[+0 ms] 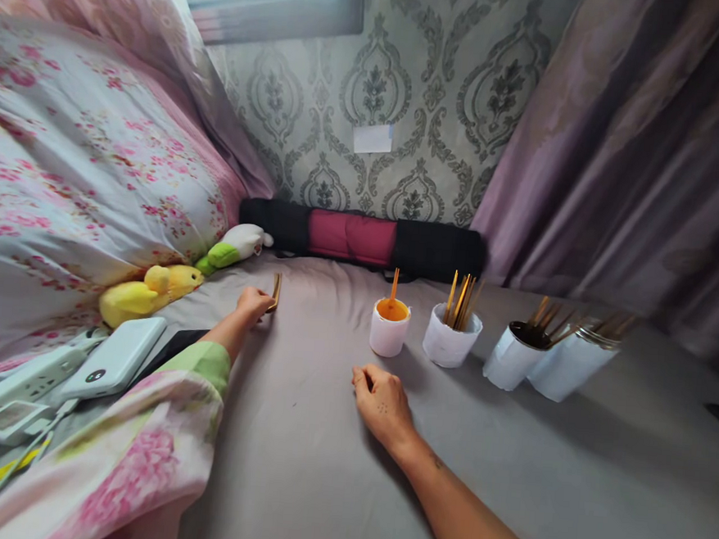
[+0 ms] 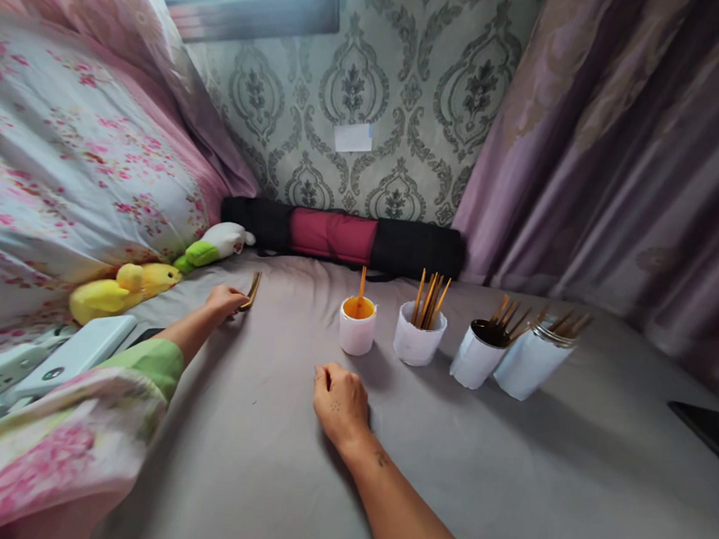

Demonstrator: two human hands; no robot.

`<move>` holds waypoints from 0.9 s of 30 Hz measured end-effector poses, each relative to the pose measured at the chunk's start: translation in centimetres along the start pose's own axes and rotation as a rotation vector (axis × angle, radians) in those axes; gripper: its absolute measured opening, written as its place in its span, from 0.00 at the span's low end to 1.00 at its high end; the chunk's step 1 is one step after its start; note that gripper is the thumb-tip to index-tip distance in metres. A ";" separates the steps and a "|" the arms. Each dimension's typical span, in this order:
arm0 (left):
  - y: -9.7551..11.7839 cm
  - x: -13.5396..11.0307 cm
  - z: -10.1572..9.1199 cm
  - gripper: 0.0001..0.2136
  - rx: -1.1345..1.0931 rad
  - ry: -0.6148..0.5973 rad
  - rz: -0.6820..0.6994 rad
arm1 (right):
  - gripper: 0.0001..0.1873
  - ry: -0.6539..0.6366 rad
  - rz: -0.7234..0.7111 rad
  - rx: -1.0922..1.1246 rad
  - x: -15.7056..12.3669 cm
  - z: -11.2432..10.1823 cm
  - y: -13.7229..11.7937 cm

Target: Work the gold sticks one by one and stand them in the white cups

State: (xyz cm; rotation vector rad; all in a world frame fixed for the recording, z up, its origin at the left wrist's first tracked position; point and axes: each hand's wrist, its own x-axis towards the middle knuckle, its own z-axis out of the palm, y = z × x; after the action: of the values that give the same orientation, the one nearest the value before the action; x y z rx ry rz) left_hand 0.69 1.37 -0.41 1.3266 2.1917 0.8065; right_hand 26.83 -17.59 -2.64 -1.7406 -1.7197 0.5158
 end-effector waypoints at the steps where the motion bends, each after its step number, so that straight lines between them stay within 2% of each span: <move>1: 0.0 0.0 0.0 0.05 0.005 0.001 0.000 | 0.18 0.002 -0.003 0.000 0.0 0.0 0.0; 17: -0.6 1.0 0.4 0.05 0.108 -0.006 -0.006 | 0.17 0.004 -0.010 -0.031 -0.1 0.0 -0.1; 27: -0.8 1.2 0.6 0.05 0.097 0.012 -0.015 | 0.17 0.013 -0.021 -0.046 -0.1 0.1 0.0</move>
State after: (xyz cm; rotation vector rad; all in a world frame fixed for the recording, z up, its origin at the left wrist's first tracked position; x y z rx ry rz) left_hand 0.08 2.36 -1.50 1.3530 2.2726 0.7123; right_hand 26.75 -17.65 -2.73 -1.7516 -1.7517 0.4581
